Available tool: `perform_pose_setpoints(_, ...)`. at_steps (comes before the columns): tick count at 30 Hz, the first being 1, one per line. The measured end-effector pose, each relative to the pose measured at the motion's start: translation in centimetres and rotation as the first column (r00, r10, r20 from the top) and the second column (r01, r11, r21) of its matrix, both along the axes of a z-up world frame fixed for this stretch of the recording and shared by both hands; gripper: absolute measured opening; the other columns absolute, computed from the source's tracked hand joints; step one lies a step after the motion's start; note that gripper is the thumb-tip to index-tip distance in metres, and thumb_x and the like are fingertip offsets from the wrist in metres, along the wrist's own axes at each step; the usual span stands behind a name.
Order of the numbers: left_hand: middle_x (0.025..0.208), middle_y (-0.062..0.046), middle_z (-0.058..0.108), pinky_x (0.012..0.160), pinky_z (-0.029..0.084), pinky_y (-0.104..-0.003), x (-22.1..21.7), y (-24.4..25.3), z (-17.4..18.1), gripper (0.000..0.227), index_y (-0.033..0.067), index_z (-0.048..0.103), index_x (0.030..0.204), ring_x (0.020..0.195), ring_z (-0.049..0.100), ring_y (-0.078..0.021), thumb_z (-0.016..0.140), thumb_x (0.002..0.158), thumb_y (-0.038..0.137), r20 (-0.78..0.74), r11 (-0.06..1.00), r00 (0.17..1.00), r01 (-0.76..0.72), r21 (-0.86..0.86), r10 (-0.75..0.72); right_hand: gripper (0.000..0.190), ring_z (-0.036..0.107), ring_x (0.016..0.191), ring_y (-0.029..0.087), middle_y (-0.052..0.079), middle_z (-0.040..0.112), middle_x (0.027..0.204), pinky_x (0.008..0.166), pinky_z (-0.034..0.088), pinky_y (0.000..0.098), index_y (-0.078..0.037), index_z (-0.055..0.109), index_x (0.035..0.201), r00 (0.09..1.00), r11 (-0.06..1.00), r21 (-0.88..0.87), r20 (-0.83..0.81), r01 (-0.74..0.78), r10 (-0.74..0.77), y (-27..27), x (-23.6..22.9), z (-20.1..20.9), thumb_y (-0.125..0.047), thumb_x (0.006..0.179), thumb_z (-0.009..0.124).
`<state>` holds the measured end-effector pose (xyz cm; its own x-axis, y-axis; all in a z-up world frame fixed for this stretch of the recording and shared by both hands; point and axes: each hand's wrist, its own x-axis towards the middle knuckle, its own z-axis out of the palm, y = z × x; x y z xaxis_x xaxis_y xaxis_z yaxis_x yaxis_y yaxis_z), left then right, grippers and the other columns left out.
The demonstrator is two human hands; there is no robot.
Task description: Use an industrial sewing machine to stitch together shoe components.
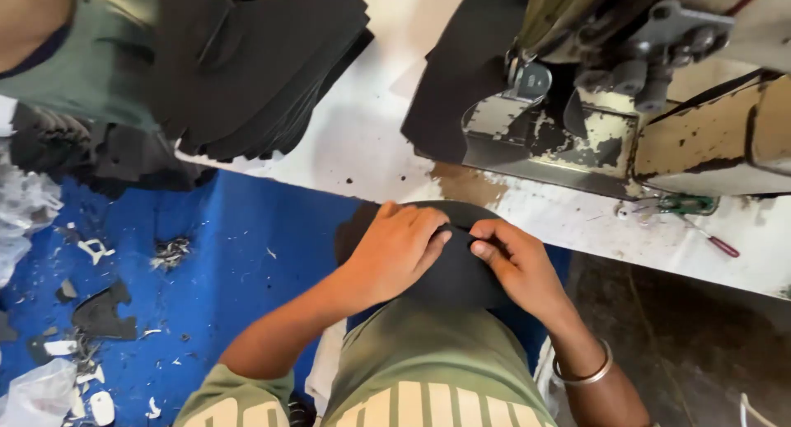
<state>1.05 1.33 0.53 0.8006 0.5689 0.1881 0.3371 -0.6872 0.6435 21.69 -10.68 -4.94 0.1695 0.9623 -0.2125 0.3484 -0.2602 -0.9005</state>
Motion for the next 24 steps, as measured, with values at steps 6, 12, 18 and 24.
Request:
perform_pose_setpoints(6,0.09,-0.005,0.064,0.09,0.036,-0.045,6.9,9.6,-0.1,0.019,0.0109,0.061,0.105,0.093,0.061,-0.0249,0.07,0.098,0.026,0.038,0.978,0.997,0.062,0.201,-0.071,0.031,0.055,0.094,0.006,-0.004,0.06,0.103,0.085,0.046,0.021,-0.004,0.064,0.132,0.916,0.98,0.107,-0.383,0.168,-0.116,5.6,4.7,-1.5,-0.009,0.101,0.068)
perform_pose_setpoints(12,0.087,-0.002,0.064,0.096,0.028,-0.043,12.6,19.3,-1.5,0.039,0.0128,0.06,0.104,0.105,0.055,-0.021,0.077,0.091,0.046,0.048,0.854,0.989,0.097,0.512,-0.141,0.041,0.053,0.069,0.001,-0.004,0.067,0.096,0.053,0.037,0.0159,-0.006,0.06,0.139,0.733,0.918,-0.113,-0.569,0.379,-0.373,12.6,6.4,-1.1,-0.018,0.101,0.065)
perform_pose_setpoints(18,0.088,0.002,0.065,0.099,0.026,-0.043,15.2,24.5,-3.1,0.049,0.0111,0.058,0.107,0.11,0.049,-0.022,0.083,0.085,0.047,0.044,0.903,0.978,0.169,0.395,-0.202,0.041,0.058,0.065,-0.002,0.0,0.071,0.101,0.043,0.03,0.0133,-0.003,0.057,0.14,0.507,0.889,-0.185,-0.765,0.419,-0.398,16.7,6.3,-0.4,-0.022,0.104,0.061)
perform_pose_setpoints(24,0.094,-0.001,0.061,0.098,0.031,-0.044,16.9,27.4,-3.4,0.048,0.0146,0.056,0.104,0.106,0.047,-0.0278,0.087,0.083,0.044,0.035,0.927,0.96,0.258,0.273,-0.278,0.034,0.053,0.059,-0.001,0.0,0.071,0.1,0.042,0.032,0.0142,-0.002,0.062,0.134,0.401,0.837,-0.183,-0.811,0.516,-0.425,18.0,6.1,-1.9,-0.02,0.106,0.061)
